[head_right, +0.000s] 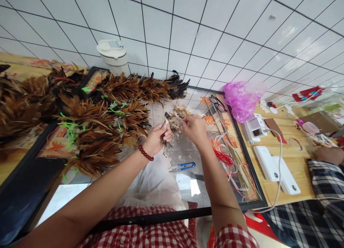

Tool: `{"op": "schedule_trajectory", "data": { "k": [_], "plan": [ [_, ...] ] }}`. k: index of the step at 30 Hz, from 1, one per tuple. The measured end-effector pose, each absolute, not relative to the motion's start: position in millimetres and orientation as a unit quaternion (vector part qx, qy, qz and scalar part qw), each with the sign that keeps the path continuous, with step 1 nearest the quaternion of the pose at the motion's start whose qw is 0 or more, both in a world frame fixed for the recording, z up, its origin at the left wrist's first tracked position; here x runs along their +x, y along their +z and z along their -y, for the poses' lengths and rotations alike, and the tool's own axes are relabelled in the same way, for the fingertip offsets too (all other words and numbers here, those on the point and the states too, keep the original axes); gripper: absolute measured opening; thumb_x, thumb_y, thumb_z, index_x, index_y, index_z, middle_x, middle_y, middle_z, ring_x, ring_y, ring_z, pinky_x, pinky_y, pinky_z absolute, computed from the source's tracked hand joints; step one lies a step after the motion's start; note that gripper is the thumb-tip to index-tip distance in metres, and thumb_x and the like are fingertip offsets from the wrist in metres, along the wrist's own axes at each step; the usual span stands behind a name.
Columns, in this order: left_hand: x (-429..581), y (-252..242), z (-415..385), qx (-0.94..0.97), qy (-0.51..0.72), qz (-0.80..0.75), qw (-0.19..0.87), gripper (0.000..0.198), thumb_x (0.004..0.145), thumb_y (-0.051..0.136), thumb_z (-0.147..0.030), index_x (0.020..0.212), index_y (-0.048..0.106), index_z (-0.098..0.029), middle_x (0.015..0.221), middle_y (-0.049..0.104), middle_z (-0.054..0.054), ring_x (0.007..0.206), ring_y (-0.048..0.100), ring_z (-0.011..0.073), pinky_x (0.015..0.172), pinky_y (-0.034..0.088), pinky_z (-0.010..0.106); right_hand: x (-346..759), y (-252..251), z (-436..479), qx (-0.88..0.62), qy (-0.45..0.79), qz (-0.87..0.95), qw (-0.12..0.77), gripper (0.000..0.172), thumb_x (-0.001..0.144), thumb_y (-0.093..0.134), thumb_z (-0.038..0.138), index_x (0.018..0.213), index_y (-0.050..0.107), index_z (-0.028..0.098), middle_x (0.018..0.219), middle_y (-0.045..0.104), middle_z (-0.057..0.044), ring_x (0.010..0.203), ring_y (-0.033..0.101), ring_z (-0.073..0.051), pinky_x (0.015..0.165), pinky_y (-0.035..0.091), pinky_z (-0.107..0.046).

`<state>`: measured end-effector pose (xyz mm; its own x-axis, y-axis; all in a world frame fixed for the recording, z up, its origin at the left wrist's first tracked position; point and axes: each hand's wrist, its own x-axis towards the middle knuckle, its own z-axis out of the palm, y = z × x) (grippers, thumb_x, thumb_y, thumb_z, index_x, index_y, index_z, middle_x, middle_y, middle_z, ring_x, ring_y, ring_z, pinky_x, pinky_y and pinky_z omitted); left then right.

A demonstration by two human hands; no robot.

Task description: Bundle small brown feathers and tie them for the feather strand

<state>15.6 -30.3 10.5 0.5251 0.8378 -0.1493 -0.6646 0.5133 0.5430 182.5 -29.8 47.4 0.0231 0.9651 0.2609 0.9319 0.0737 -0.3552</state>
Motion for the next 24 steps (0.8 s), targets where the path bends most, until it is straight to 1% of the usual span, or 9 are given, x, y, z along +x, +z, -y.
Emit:
{"op": "schedule_trajectory", "data": {
  "k": [3, 5, 9, 12, 14, 17, 19, 22, 24],
  "plan": [
    [17, 11, 30, 0.212, 0.464, -0.226, 0.83, 0.022, 0.078, 0.067, -0.031, 0.073, 0.054, -0.013, 0.065, 0.051, -0.002, 0.054, 0.049, 0.0064, 0.053, 0.042, 0.02, 177, 65, 38, -0.648, 0.087, 0.708, 0.268, 0.02, 0.082, 0.06, 0.035, 0.075, 0.07, 0.019, 0.07, 0.068, -0.003, 0.065, 0.058, -0.015, 0.063, 0.04, -0.026],
    [17, 11, 29, 0.193, 0.477, -0.244, 0.822, 0.021, 0.078, 0.067, -0.029, 0.073, 0.055, -0.013, 0.073, 0.056, 0.001, 0.064, 0.056, 0.0088, 0.059, 0.046, 0.021, 168, 72, 43, -0.622, 0.118, 0.726, 0.268, 0.02, 0.083, 0.059, 0.034, 0.074, 0.071, 0.02, 0.069, 0.069, -0.003, 0.063, 0.059, -0.014, 0.062, 0.039, -0.025],
    [15, 11, 25, 0.143, 0.479, -0.228, 0.836, 0.016, 0.077, 0.067, -0.021, 0.07, 0.055, -0.013, 0.08, 0.06, 0.002, 0.069, 0.058, 0.0095, 0.063, 0.048, 0.021, 150, 73, 50, -0.604, 0.138, 0.746, 0.243, 0.019, 0.082, 0.061, 0.03, 0.068, 0.07, 0.02, 0.07, 0.07, -0.003, 0.067, 0.06, -0.014, 0.063, 0.039, -0.025],
    [13, 10, 24, 0.125, 0.475, -0.188, 0.85, 0.014, 0.077, 0.065, -0.018, 0.07, 0.054, -0.014, 0.073, 0.056, 0.001, 0.069, 0.058, 0.0102, 0.061, 0.048, 0.021, 151, 72, 50, -0.593, 0.179, 0.75, 0.232, 0.017, 0.078, 0.066, 0.034, 0.07, 0.07, 0.02, 0.069, 0.068, -0.001, 0.064, 0.058, -0.013, 0.06, 0.038, -0.024],
    [11, 10, 24, 0.12, 0.472, -0.172, 0.856, 0.014, 0.079, 0.064, -0.019, 0.07, 0.053, -0.015, 0.069, 0.052, 0.0, 0.069, 0.058, 0.0112, 0.064, 0.05, 0.023, 157, 69, 48, -0.597, 0.217, 0.727, 0.259, 0.02, 0.079, 0.066, 0.039, 0.073, 0.07, 0.02, 0.069, 0.068, -0.001, 0.061, 0.057, -0.012, 0.058, 0.038, -0.024],
    [12, 12, 27, 0.137, 0.461, -0.182, 0.858, 0.014, 0.08, 0.063, -0.02, 0.071, 0.053, -0.015, 0.068, 0.052, -0.001, 0.071, 0.059, 0.0128, 0.072, 0.052, 0.028, 166, 60, 40, -0.616, 0.266, 0.657, 0.345, 0.026, 0.078, 0.066, 0.043, 0.084, 0.069, 0.019, 0.072, 0.068, -0.002, 0.06, 0.056, -0.012, 0.057, 0.041, -0.025],
    [13, 13, 29, 0.153, 0.454, -0.198, 0.855, 0.014, 0.079, 0.064, -0.02, 0.071, 0.054, -0.014, 0.067, 0.052, 0.0, 0.071, 0.06, 0.0128, 0.075, 0.052, 0.029, 167, 53, 35, -0.582, 0.348, 0.62, 0.395, 0.03, 0.076, 0.068, 0.045, 0.089, 0.067, 0.018, 0.075, 0.069, -0.002, 0.063, 0.059, -0.013, 0.06, 0.046, -0.026],
    [15, 15, 32, 0.169, 0.442, -0.208, 0.856, 0.016, 0.078, 0.066, -0.021, 0.071, 0.054, -0.014, 0.065, 0.052, -0.001, 0.067, 0.059, 0.0113, 0.071, 0.051, 0.026, 164, 49, 34, -0.506, 0.467, 0.584, 0.43, 0.028, 0.077, 0.066, 0.046, 0.084, 0.063, 0.019, 0.071, 0.069, -0.002, 0.06, 0.061, -0.014, 0.06, 0.051, -0.029],
    [16, 15, 32, 0.173, 0.435, -0.211, 0.858, 0.017, 0.078, 0.067, -0.023, 0.072, 0.053, -0.014, 0.064, 0.052, -0.001, 0.065, 0.059, 0.0109, 0.068, 0.051, 0.025, 162, 53, 36, -0.494, 0.469, 0.589, 0.434, 0.026, 0.079, 0.065, 0.046, 0.077, 0.061, 0.019, 0.067, 0.067, -0.001, 0.057, 0.06, -0.014, 0.06, 0.051, -0.029]
  ]
}}
